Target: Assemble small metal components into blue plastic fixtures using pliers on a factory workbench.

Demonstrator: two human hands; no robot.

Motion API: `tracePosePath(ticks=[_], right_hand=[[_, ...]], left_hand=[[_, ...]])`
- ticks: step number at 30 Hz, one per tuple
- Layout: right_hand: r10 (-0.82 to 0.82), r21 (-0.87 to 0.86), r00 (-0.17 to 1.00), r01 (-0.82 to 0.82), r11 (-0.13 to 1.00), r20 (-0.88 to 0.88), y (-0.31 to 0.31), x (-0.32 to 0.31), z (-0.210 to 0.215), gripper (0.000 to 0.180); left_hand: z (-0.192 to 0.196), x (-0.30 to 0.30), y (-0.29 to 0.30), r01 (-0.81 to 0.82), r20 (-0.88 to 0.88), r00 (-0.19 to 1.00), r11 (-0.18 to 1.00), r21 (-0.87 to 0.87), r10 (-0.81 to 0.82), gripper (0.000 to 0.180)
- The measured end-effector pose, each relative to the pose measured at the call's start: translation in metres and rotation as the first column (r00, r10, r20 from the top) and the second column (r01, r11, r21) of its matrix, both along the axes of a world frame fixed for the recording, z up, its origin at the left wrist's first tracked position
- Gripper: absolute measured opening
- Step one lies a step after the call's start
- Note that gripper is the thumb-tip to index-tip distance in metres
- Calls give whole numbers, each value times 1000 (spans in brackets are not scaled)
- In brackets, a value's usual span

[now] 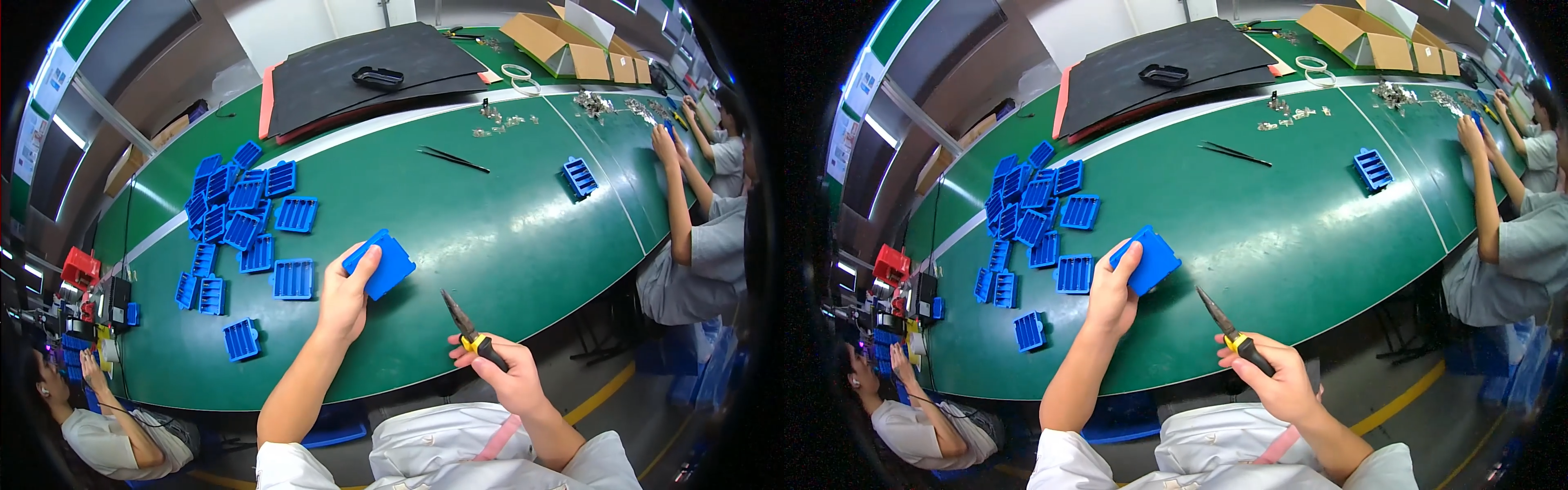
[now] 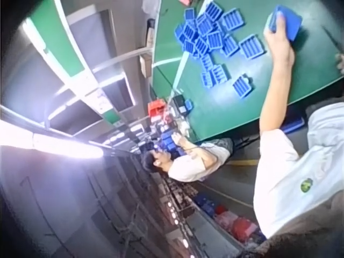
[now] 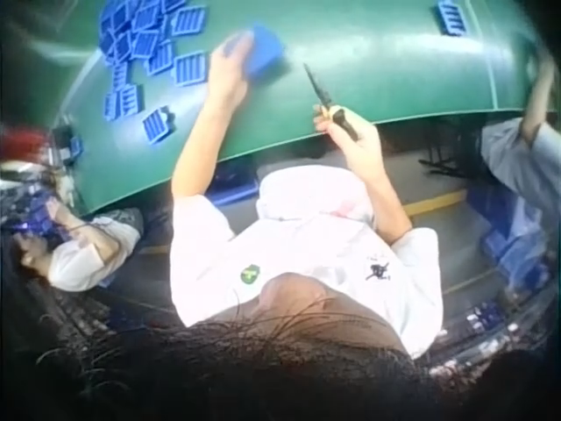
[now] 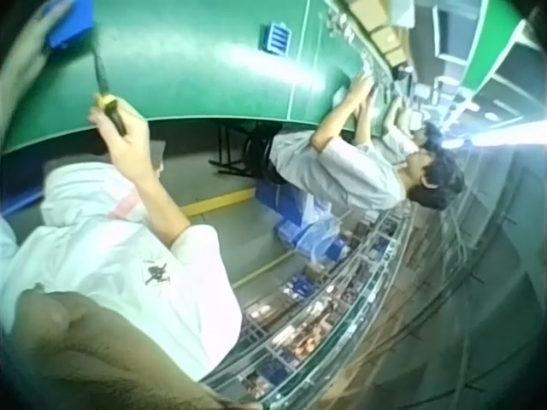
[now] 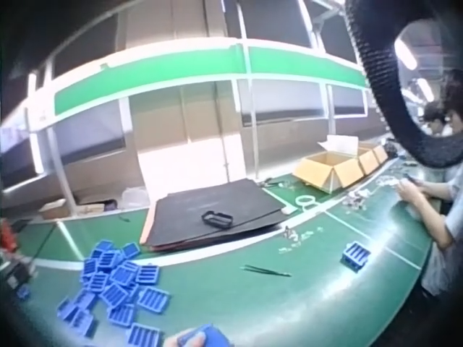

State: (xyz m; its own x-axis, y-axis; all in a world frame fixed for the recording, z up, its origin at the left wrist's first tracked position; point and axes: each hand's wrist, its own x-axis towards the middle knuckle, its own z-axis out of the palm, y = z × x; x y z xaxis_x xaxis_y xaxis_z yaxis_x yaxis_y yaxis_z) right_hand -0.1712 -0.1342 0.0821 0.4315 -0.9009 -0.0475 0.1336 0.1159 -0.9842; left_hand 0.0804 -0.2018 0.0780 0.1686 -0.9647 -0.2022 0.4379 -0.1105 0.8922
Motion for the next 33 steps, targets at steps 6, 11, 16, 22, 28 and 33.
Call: tracePosePath(ticks=[6,11,16,22,28,33], right_hand=[[-34,157,979,2,988,199,-5,14,-21,22],[-107,222,959,47,974,264,-9,16,-12,22],[-157,166,974,130,977,161,-14,5,-15,26],[-554,-608,694,209,766,-459,-59,-20,5,17],[-693,-753,448,63,655,-566,-77,-41,-14,19],[-743,-817,522,140,559,-419,-66,-37,-18,47]], left_hand=[[-2,2,3,103,-65,992,992,-70,-108,31],[-3,-1,4,161,-129,976,980,-114,-175,37],[2,-11,6,223,-227,943,968,-111,-243,42],[0,-7,6,290,-359,880,950,-114,-312,43],[-4,-10,6,335,-285,890,935,-118,-355,42],[-7,-17,15,402,-130,912,911,92,-389,29]])
